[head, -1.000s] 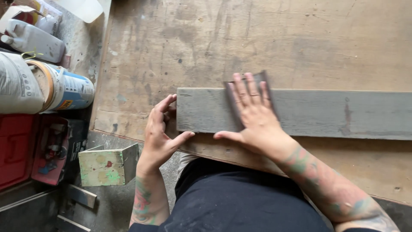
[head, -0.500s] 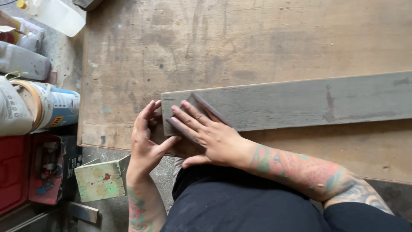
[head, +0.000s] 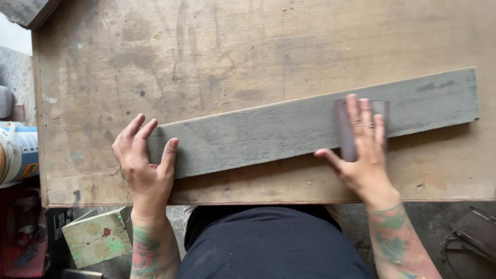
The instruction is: Sanding a wooden board by hand using a sanding block on a workbench
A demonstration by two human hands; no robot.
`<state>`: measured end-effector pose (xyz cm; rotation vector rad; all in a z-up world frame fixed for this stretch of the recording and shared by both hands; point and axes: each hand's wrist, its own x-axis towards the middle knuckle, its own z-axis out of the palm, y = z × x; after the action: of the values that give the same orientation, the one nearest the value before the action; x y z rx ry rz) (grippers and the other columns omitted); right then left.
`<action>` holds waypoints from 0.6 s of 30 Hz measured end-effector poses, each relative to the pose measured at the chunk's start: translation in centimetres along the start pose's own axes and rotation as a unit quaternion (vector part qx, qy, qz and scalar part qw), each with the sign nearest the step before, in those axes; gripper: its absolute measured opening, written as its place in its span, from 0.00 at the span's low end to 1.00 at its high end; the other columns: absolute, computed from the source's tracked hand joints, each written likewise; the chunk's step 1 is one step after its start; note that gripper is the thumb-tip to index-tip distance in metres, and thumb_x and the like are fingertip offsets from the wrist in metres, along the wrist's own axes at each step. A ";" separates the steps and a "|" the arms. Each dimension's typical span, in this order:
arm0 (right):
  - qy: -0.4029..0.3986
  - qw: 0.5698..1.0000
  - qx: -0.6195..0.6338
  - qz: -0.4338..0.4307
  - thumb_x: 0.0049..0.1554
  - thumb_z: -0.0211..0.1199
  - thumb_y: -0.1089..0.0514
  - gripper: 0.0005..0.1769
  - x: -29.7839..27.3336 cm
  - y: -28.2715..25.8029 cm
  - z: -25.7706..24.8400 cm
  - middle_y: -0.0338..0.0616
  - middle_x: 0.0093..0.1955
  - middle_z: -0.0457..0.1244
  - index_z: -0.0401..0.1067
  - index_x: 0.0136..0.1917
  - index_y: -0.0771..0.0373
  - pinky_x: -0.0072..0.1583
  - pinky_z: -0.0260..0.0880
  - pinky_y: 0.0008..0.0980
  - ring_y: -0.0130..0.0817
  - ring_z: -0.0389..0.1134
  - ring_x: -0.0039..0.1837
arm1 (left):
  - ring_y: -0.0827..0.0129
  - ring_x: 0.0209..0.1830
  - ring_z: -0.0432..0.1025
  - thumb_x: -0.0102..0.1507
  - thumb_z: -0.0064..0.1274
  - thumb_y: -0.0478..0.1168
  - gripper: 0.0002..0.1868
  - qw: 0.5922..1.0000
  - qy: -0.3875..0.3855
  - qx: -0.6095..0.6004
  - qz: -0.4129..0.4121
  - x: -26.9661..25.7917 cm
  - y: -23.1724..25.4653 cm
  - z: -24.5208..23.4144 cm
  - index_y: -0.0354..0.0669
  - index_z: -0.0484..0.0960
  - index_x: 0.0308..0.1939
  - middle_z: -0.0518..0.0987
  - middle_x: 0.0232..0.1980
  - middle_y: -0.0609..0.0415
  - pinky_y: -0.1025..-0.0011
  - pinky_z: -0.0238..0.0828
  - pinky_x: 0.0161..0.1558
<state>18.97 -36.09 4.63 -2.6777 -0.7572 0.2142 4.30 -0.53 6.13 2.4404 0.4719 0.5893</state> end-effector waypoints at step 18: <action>0.081 0.966 -0.033 0.244 0.47 0.28 0.13 0.68 4.0 15.5 -6.5 0.54 0.85 0.31 0.35 0.82 0.65 0.78 0.20 0.49 0.45 0.26 0.84 | 0.48 0.67 0.62 0.66 0.58 0.43 0.20 0.999 0.026 0.026 -0.013 0.2 -0.6 1.0 0.34 0.80 0.58 0.72 0.65 0.40 0.55 0.61 0.67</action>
<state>31.32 -48.19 4.77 -2.8577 -0.0458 0.0871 4.89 -0.42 5.08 2.4690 0.5469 0.6387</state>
